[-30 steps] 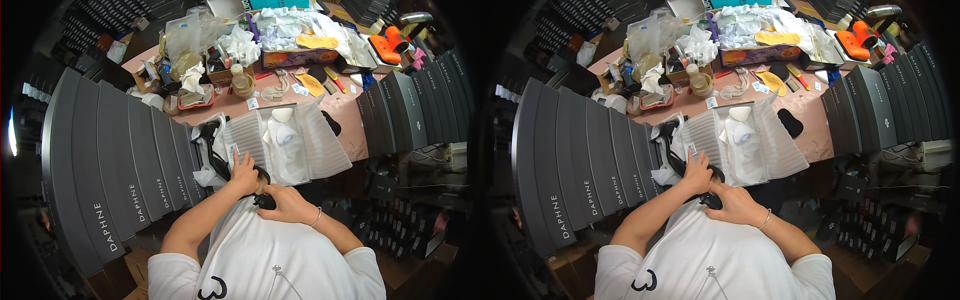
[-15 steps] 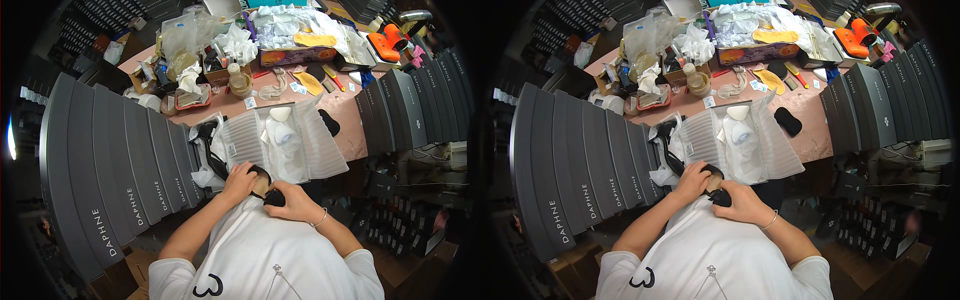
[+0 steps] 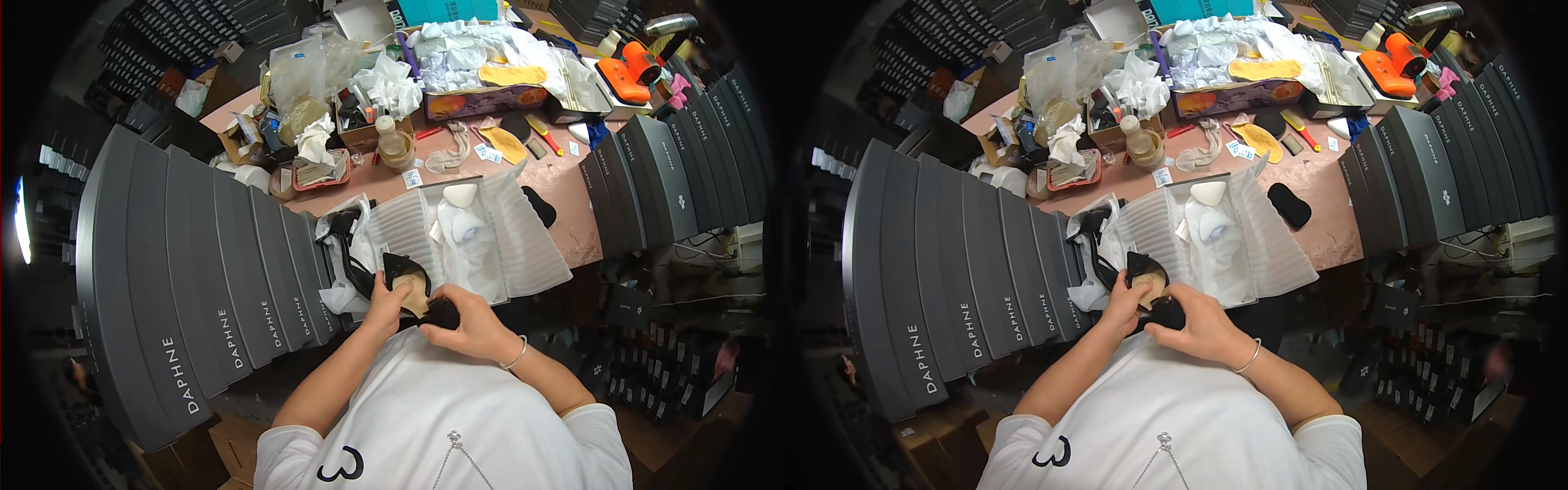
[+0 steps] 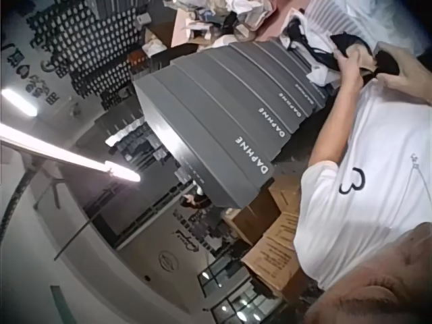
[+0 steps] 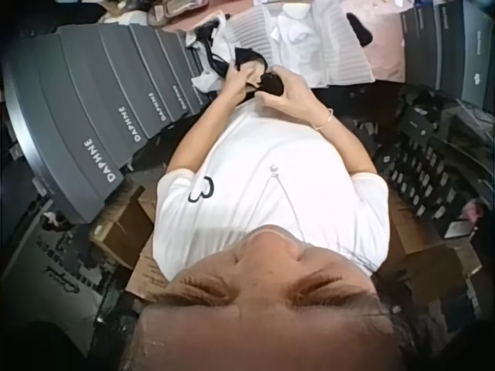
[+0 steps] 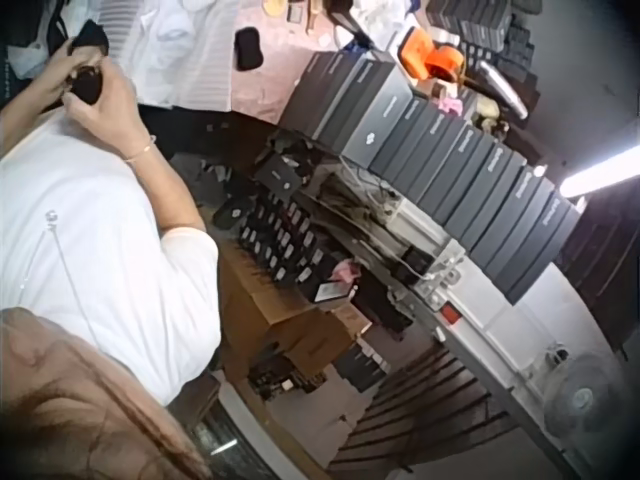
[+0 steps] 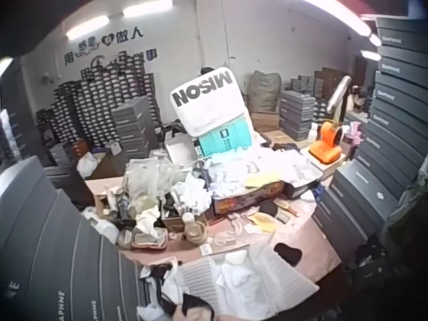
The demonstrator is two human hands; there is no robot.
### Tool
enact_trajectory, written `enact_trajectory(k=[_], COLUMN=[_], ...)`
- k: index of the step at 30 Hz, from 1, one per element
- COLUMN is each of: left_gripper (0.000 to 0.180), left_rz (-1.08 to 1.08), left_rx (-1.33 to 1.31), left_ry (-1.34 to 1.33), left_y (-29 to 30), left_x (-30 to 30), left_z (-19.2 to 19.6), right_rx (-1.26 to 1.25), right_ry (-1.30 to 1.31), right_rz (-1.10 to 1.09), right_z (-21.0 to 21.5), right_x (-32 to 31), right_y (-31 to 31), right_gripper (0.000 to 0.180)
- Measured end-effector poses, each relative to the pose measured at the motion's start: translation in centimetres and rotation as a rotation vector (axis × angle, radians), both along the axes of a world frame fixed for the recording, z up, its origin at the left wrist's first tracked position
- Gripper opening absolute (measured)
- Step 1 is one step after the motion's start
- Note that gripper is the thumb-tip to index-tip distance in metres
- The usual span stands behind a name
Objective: Inspect high-heeled shoes and pack them into boxes with wrapping paper and dust bags.
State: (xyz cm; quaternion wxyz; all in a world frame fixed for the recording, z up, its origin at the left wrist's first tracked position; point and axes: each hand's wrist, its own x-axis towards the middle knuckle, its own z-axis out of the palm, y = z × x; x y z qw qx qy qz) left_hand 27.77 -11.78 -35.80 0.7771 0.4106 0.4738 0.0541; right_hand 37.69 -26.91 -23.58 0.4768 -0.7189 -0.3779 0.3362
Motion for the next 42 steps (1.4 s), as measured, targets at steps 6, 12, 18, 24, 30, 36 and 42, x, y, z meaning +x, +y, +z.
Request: enact_trajectory(k=[6,12,18,24,30,36,42], left_gripper=[0.028,0.028,0.027,0.023,0.03,0.042,0.043], left_rz=[0.07,0.094,0.06,-0.022,-0.183,-0.006,0.068], left_rx=[-0.026,0.097,0.152,0.035,-0.309,-0.511,-0.563], left_ry=[0.033,-0.001,0.013,0.131,-0.145,-0.259,-0.226], left_y=[4.1,3.1,3.2,3.7,5.6,5.5,5.5], left_x=[2.4,3.7,3.9,4.2,3.9,5.0,5.0], left_z=[-2.5,-1.7,-5.3,-3.1,-1.2,-0.7,-4.1], right_rx=[0.03,0.096,0.067,0.058,0.26,0.29,0.331], right_ry=[-0.323,-0.347,-0.349,-0.073,0.74,0.758,0.751], right_rz=[0.291,0.46,0.488,0.318,-0.045,-0.066,-0.115], right_z=[-0.9,-0.9,-1.5,-1.4,-3.5,-3.3,-5.1], right_x=[-3.4,-3.4,-3.1,-1.6,1.7,2.4,2.3], right_y=[1.9,2.3,2.5,1.8,0.6,0.7,0.7], right_gripper=[0.043,0.046,0.049,0.048,0.048,0.048,0.05])
